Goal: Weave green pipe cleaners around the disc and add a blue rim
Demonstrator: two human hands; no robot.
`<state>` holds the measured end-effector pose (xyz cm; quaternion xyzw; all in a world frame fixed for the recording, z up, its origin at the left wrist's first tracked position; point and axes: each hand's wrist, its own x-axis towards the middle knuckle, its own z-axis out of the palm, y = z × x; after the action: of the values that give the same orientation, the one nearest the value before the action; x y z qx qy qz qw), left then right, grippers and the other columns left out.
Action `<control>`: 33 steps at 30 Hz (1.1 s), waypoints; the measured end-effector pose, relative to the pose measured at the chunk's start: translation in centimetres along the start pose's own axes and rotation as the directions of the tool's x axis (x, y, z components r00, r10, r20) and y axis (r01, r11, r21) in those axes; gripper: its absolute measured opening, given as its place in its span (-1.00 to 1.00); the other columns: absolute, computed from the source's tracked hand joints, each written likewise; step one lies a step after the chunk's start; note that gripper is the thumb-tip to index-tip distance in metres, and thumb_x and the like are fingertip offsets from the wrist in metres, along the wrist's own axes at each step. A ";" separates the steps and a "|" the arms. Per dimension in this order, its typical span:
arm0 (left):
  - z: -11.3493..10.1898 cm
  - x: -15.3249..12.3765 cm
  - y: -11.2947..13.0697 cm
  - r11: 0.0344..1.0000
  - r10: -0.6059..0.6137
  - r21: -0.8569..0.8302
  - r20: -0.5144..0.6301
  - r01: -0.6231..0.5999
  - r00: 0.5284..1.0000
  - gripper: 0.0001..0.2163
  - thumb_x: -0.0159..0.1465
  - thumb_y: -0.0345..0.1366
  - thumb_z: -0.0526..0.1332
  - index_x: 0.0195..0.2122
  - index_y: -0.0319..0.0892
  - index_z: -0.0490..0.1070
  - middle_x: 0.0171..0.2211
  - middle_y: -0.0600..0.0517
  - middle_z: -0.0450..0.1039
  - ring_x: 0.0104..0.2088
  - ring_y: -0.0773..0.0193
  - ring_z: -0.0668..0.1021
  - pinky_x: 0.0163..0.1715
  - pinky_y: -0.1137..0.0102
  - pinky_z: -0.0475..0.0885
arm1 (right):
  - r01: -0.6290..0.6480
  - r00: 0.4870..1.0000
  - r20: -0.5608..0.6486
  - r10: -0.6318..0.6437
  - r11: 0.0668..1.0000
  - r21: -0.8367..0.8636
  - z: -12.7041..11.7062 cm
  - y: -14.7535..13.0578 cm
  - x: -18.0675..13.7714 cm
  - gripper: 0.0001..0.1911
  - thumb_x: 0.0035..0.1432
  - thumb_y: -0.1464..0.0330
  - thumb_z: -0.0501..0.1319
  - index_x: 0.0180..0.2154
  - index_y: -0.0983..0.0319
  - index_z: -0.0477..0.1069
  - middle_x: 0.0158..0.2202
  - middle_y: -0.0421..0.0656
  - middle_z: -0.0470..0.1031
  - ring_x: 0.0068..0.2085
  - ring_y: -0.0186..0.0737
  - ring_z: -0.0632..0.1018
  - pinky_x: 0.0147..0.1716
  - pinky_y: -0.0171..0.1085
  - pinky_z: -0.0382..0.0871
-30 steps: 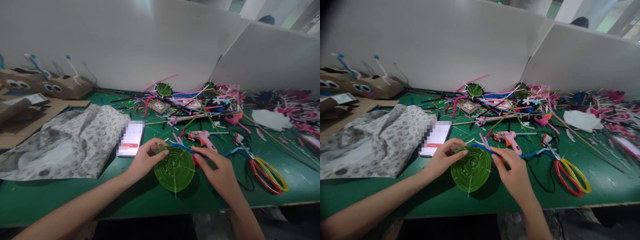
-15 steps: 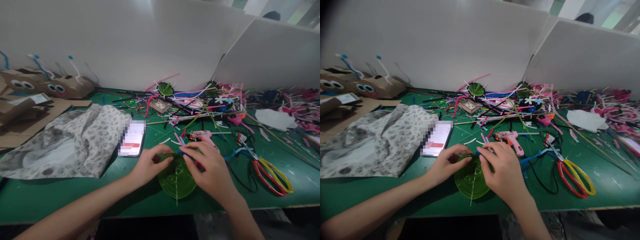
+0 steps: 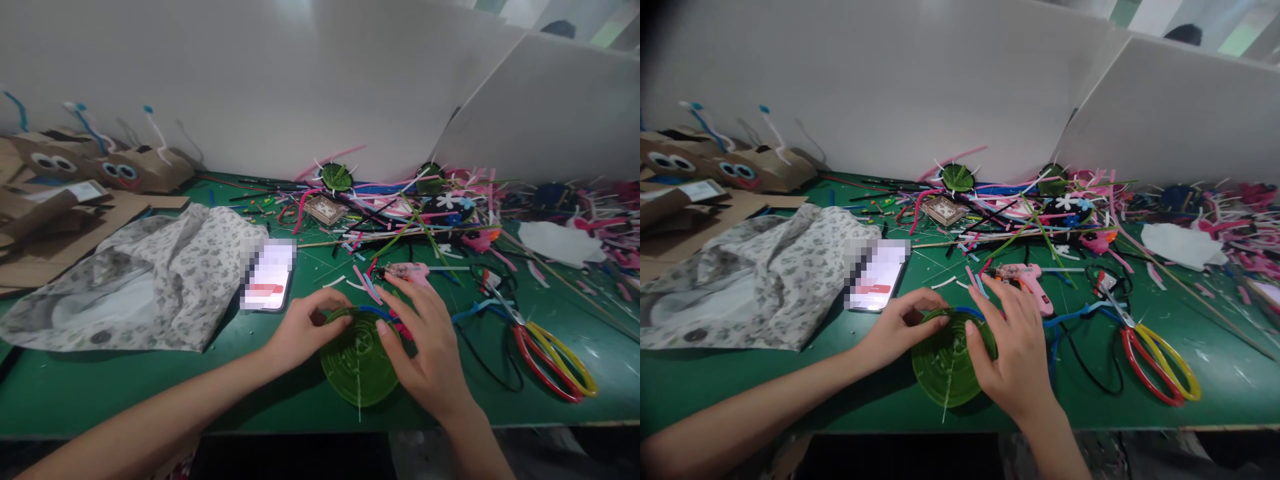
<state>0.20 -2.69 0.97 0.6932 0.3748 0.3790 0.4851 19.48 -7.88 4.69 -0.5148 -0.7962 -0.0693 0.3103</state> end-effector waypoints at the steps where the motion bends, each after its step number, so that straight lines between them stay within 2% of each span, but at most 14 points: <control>1: 0.0 0.0 0.0 1.000 0.003 -0.002 -0.001 -0.003 1.000 -0.88 0.20 -0.32 0.26 -0.23 -0.16 0.42 -0.33 0.05 0.52 -0.37 0.31 0.52 -0.51 0.50 0.29 | 0.006 1.000 0.017 -0.006 1.000 -0.005 0.1 -0.1 0.0 -0.60 0.14 0.36 0.13 0.04 0.16 0.37 0.15 -0.07 0.31 0.15 0.01 0.31 0.14 0.12 0.14; 4: 0.0 0.0 0.0 1.000 -0.003 -0.016 0.000 0.003 1.000 -0.88 0.20 -0.35 0.25 -0.23 -0.17 0.42 -0.33 0.05 0.52 -0.34 0.31 0.53 -0.47 0.50 0.32 | 0.016 0.996 0.085 -0.016 1.000 -0.003 0.4 -0.4 -0.1 -0.64 0.16 0.35 0.13 0.02 0.16 0.39 0.15 -0.08 0.32 0.16 0.01 0.30 0.16 0.14 0.10; 7: 0.0 0.0 0.0 1.000 -0.018 -0.018 0.003 0.018 1.000 -0.88 0.20 -0.34 0.24 -0.23 -0.17 0.41 -0.33 0.05 0.52 -0.36 0.31 0.52 -0.49 0.51 0.31 | -0.015 0.998 0.068 0.015 1.000 -0.002 0.8 -0.6 -0.6 -0.54 0.18 0.33 0.12 0.13 0.21 0.28 0.20 -0.03 0.26 0.19 0.02 0.26 0.16 0.13 0.10; 10: 0.0 0.0 -0.1 1.000 -0.013 -0.011 0.010 0.013 1.000 -0.88 0.20 -0.34 0.24 -0.23 -0.18 0.42 -0.34 0.05 0.52 -0.36 0.31 0.52 -0.51 0.52 0.29 | -0.008 0.995 0.101 0.010 1.000 -0.017 1.0 -0.7 -1.0 -0.55 0.19 0.31 0.11 0.13 0.15 0.27 0.23 -0.07 0.22 0.21 0.03 0.24 0.18 0.18 0.03; 13: 0.1 0.0 -0.2 1.000 -0.019 -0.003 0.005 0.019 1.000 -0.88 0.19 -0.33 0.25 -0.24 -0.19 0.43 -0.34 0.04 0.52 -0.38 0.31 0.52 -0.52 0.52 0.29 | -0.055 0.997 0.052 0.056 0.998 -0.026 1.0 -0.6 -1.1 -0.49 0.21 0.28 0.10 0.19 0.16 0.19 0.27 -0.05 0.15 0.24 0.05 0.20 0.18 0.19 0.02; 17: 0.0 0.0 -0.2 0.999 -0.006 0.034 0.003 0.006 1.000 -0.88 0.19 -0.34 0.25 -0.24 -0.16 0.44 -0.35 0.06 0.53 -0.40 0.32 0.51 -0.52 0.51 0.30 | -0.029 0.996 0.080 0.031 0.999 -0.031 0.9 -0.4 -0.9 -0.59 0.20 0.27 0.11 0.10 0.10 0.31 0.27 -0.10 0.17 0.23 0.07 0.21 0.18 0.22 0.00; 20: 0.0 0.0 -0.3 0.999 0.001 0.040 0.001 -0.001 1.000 -0.88 0.19 -0.34 0.25 -0.23 -0.16 0.44 -0.33 0.06 0.54 -0.39 0.33 0.52 -0.50 0.51 0.31 | -0.094 0.996 -0.012 0.093 0.996 -0.011 0.9 -0.3 -1.0 -0.51 0.21 0.27 0.09 0.17 0.16 0.22 0.29 -0.04 0.11 0.26 0.08 0.18 0.18 0.20 0.03; 24: 0.0 0.1 -0.4 0.999 0.006 0.034 -0.022 -0.006 1.000 -0.88 0.20 -0.33 0.25 -0.23 -0.16 0.44 -0.32 0.05 0.54 -0.39 0.33 0.52 -0.50 0.50 0.32 | -0.094 0.996 -0.007 0.094 0.996 0.001 1.3 -0.2 -1.6 -0.58 0.17 0.27 0.15 0.08 0.13 0.30 0.23 -0.07 0.22 0.23 0.08 0.23 0.18 0.20 0.01; 28: 0.0 0.1 -0.5 0.999 -0.003 0.042 -0.015 0.004 1.000 -0.88 0.21 -0.29 0.24 -0.23 -0.16 0.43 -0.34 0.05 0.53 -0.48 0.36 0.47 -0.56 0.51 0.27 | -0.200 0.976 -0.081 0.202 0.979 0.043 1.6 -0.5 -2.1 -0.52 0.18 0.25 0.14 0.13 0.18 0.23 0.22 -0.01 0.22 0.22 0.06 0.25 0.13 0.14 0.14; 31: -0.1 0.1 -0.3 0.998 0.010 0.059 -0.024 -0.008 1.000 -0.88 0.21 -0.30 0.24 -0.23 -0.16 0.44 -0.33 0.06 0.53 -0.46 0.36 0.48 -0.55 0.51 0.28 | -0.189 0.981 -0.044 0.189 0.982 -0.005 1.7 -0.9 -2.0 -0.53 0.17 0.22 0.16 0.11 0.16 0.26 0.20 -0.01 0.26 0.20 0.09 0.28 0.12 0.16 0.14; 33: -0.1 0.0 -0.2 0.995 0.032 0.095 -0.031 -0.029 0.999 -0.89 0.21 -0.31 0.23 -0.23 -0.15 0.44 -0.34 0.07 0.53 -0.45 0.36 0.49 -0.54 0.52 0.30 | -0.192 0.979 -0.066 0.191 0.981 -0.001 1.6 -1.0 -1.8 -0.47 0.17 0.23 0.16 0.16 0.17 0.20 0.20 0.02 0.25 0.20 0.10 0.28 0.13 0.17 0.12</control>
<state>0.12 -2.60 0.81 0.7148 0.3897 0.3792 0.4397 18.43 -9.05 2.61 -0.5877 -0.7320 -0.0589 0.3397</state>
